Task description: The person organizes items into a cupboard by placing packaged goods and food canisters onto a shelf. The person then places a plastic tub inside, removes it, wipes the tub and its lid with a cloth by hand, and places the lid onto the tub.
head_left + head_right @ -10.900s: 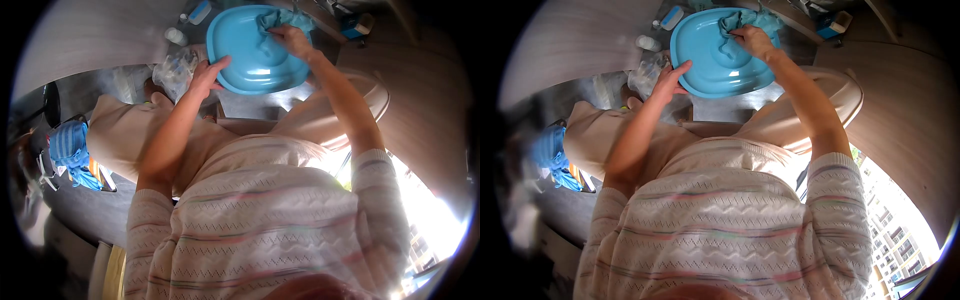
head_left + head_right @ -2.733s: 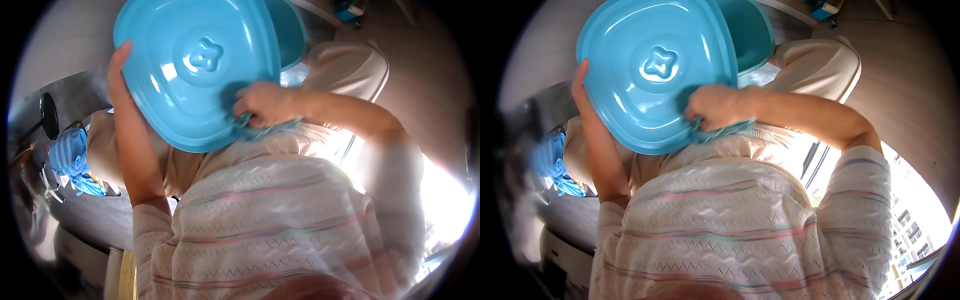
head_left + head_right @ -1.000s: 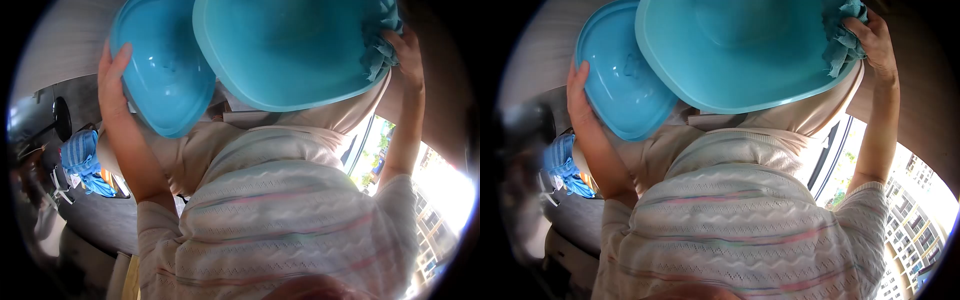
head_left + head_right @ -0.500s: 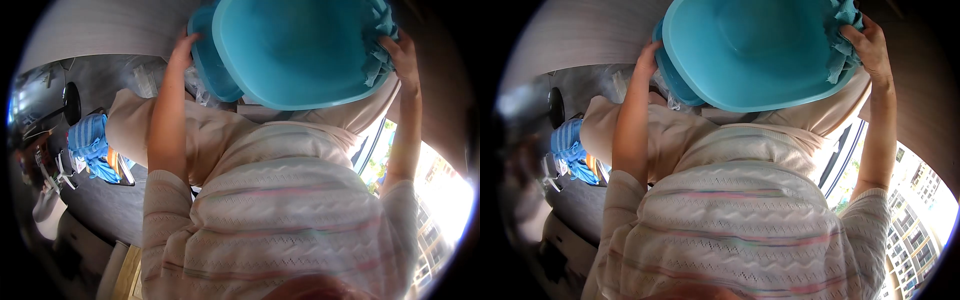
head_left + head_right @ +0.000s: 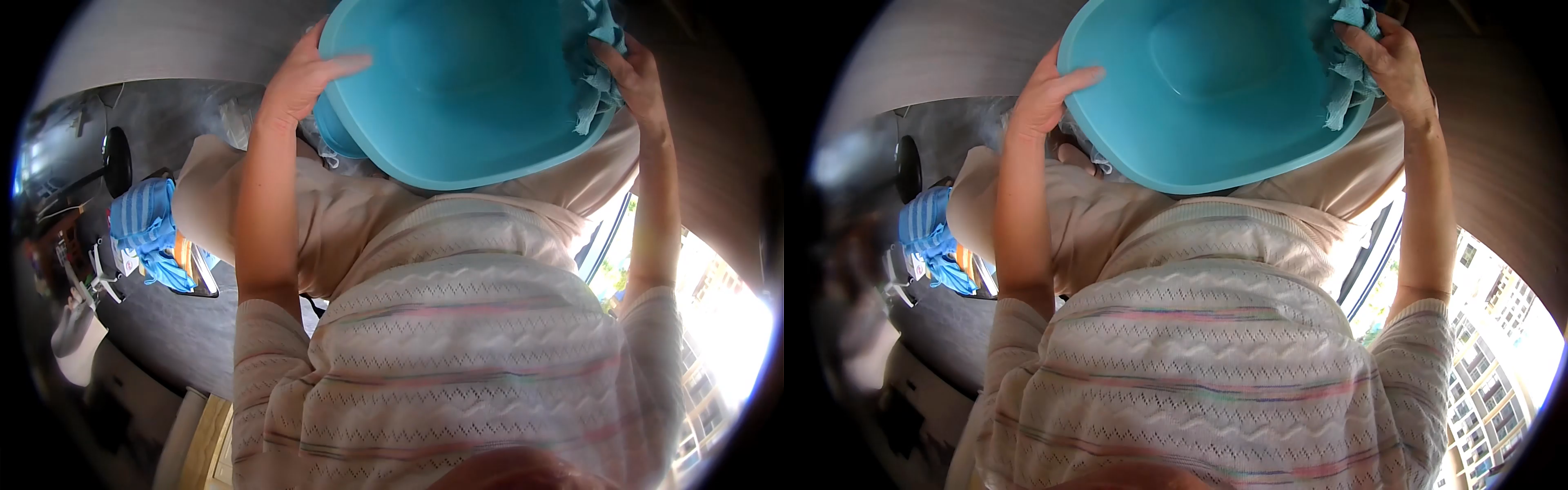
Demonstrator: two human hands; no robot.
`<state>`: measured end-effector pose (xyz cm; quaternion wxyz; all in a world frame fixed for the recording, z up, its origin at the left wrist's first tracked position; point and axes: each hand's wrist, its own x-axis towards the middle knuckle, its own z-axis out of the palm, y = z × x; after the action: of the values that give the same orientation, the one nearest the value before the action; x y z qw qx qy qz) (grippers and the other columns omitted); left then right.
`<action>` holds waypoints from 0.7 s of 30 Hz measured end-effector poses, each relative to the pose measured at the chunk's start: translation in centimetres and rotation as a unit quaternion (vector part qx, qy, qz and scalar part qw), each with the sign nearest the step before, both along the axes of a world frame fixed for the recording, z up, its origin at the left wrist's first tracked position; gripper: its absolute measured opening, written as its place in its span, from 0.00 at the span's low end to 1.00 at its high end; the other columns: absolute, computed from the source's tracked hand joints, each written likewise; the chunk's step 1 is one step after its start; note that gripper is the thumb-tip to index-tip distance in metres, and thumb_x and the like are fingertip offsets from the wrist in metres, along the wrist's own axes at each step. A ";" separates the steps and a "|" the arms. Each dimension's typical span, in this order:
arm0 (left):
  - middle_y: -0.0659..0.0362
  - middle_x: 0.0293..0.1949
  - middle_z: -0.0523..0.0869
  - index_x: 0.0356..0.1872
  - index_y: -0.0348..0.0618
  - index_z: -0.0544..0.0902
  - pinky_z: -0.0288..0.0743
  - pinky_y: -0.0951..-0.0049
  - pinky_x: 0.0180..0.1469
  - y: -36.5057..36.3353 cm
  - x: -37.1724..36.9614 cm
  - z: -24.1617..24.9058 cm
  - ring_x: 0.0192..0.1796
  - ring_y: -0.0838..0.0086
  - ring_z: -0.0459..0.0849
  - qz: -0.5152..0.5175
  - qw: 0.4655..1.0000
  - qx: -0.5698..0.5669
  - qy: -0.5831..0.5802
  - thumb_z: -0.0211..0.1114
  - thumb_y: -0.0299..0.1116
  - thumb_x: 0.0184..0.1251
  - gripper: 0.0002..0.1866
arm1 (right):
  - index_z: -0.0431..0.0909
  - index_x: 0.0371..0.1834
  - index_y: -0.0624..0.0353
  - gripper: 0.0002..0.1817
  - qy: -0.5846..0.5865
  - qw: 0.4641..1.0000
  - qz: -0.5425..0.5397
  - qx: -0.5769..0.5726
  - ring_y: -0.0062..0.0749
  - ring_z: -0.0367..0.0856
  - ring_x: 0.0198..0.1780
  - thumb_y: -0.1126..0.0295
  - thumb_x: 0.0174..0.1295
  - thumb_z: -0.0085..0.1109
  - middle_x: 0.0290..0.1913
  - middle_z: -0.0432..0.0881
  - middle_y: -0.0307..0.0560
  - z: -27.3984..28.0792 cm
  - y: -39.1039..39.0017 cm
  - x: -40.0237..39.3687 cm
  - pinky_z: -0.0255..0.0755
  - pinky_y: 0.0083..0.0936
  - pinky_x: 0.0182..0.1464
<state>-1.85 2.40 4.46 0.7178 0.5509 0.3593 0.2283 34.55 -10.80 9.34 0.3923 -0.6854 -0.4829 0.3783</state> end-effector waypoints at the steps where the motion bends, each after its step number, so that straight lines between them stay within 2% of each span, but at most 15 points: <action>1: 0.56 0.44 0.77 0.54 0.34 0.69 0.67 0.75 0.49 -0.2 0.0 -0.8 0.46 0.72 0.74 0.019 1.000 -0.004 -0.001 0.62 0.26 0.46 0.28 | 0.73 0.47 0.67 0.18 -0.029 1.000 -0.004 -0.001 0.20 0.74 0.39 0.66 0.57 0.57 0.39 0.78 0.43 0.0 0.0 0.0 0.68 0.18 0.44; 2: 0.57 0.40 0.79 0.51 0.34 0.72 0.69 0.76 0.45 -0.4 0.0 -1.1 0.41 0.75 0.76 0.038 0.999 -0.008 -0.003 0.62 0.23 0.43 0.27 | 0.74 0.46 0.66 0.18 -0.058 0.998 -0.008 -0.001 0.20 0.74 0.40 0.64 0.58 0.58 0.39 0.78 0.43 0.0 0.1 0.1 0.68 0.18 0.45; 4: 0.59 0.37 0.79 0.49 0.34 0.73 0.70 0.76 0.42 -0.6 0.2 -1.1 0.38 0.76 0.76 0.039 0.999 -0.004 -0.003 0.58 0.21 0.41 0.26 | 0.76 0.45 0.64 0.17 -0.281 0.957 -0.057 0.054 0.18 0.75 0.39 0.62 0.59 0.56 0.38 0.80 0.43 -0.2 -0.1 1.2 0.70 0.18 0.42; 6: 0.61 0.34 0.78 0.48 0.33 0.73 0.70 0.77 0.40 -1.0 0.8 -0.5 0.36 0.77 0.75 0.040 0.999 -0.008 -0.003 0.55 0.20 0.40 0.26 | 0.78 0.43 0.61 0.16 -0.489 0.860 -0.102 0.107 0.16 0.77 0.38 0.60 0.61 0.55 0.37 0.82 0.44 0.5 0.0 1.4 0.71 0.19 0.40; 9: 0.60 0.34 0.78 0.49 0.33 0.73 0.69 0.78 0.41 -1.8 1.0 0.7 0.36 0.77 0.75 0.039 0.999 -0.013 0.011 0.54 0.20 0.40 0.26 | 0.78 0.44 0.62 0.15 -0.285 0.931 -0.185 0.136 0.18 0.79 0.35 0.61 0.61 0.55 0.34 0.83 0.44 3.6 -0.3 -2.6 0.72 0.18 0.37; 10: 0.59 0.36 0.78 0.50 0.32 0.72 0.68 0.78 0.43 -1.9 1.2 0.9 0.38 0.76 0.75 0.029 0.999 -0.006 0.020 0.54 0.20 0.40 0.27 | 0.77 0.45 0.61 0.15 -0.249 0.947 -0.105 0.176 0.19 0.79 0.35 0.63 0.61 0.55 0.35 0.83 0.43 2.3 -0.4 -1.9 0.72 0.16 0.37; 12: 0.58 0.38 0.78 0.50 0.31 0.71 0.68 0.78 0.45 -2.0 1.5 1.1 0.40 0.75 0.75 0.018 0.999 0.008 0.027 0.53 0.20 0.40 0.27 | 0.76 0.47 0.61 0.17 -0.243 0.967 -0.029 0.063 0.21 0.79 0.36 0.61 0.59 0.57 0.36 0.82 0.41 -0.5 1.0 -4.2 0.72 0.16 0.38; 14: 0.58 0.37 0.78 0.50 0.31 0.71 0.68 0.79 0.45 -1.8 1.7 1.4 0.40 0.75 0.75 0.013 0.999 0.022 0.029 0.53 0.20 0.41 0.27 | 0.74 0.48 0.62 0.23 -0.348 0.929 0.014 -0.127 0.27 0.78 0.35 0.56 0.56 0.59 0.36 0.80 0.44 -3.3 3.3 -7.0 0.73 0.19 0.41; 15: 0.58 0.37 0.78 0.50 0.31 0.71 0.68 0.79 0.45 -2.0 1.7 1.6 0.40 0.76 0.75 0.016 0.999 0.023 0.029 0.53 0.20 0.41 0.27 | 0.74 0.48 0.61 0.23 -0.178 0.966 -0.024 -0.187 0.32 0.79 0.37 0.56 0.55 0.59 0.36 0.80 0.48 -7.8 4.1 -5.5 0.72 0.22 0.43; 16: 0.59 0.37 0.78 0.50 0.31 0.71 0.68 0.79 0.44 -2.2 1.8 1.9 0.40 0.76 0.75 0.018 0.999 0.023 0.028 0.52 0.19 0.41 0.26 | 0.74 0.48 0.60 0.24 -0.003 0.969 -0.060 -0.241 0.37 0.79 0.38 0.55 0.54 0.59 0.37 0.80 0.52 -11.3 4.8 -4.2 0.72 0.26 0.46; 19: 0.59 0.37 0.78 0.50 0.31 0.71 0.68 0.79 0.44 -2.4 1.4 1.1 0.40 0.77 0.75 0.013 0.999 0.019 0.022 0.52 0.19 0.41 0.26 | 0.75 0.41 0.62 0.11 0.184 0.917 -0.220 -0.277 0.34 0.78 0.40 0.68 0.59 0.50 0.40 0.79 0.44 -10.8 7.8 -7.5 0.73 0.36 0.38; 21: 0.59 0.37 0.77 0.50 0.31 0.71 0.68 0.79 0.44 -2.5 1.4 0.9 0.40 0.77 0.74 0.007 1.000 0.022 0.012 0.52 0.19 0.41 0.26 | 0.74 0.45 0.64 0.15 0.156 0.927 -0.205 -0.271 0.35 0.77 0.45 0.67 0.58 0.52 0.41 0.78 0.47 -14.6 9.7 -8.1 0.72 0.34 0.39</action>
<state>-0.46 -0.05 5.34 0.6999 0.5665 0.3663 0.2346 26.43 -1.08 -5.25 0.3311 -0.7821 -0.1434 0.5080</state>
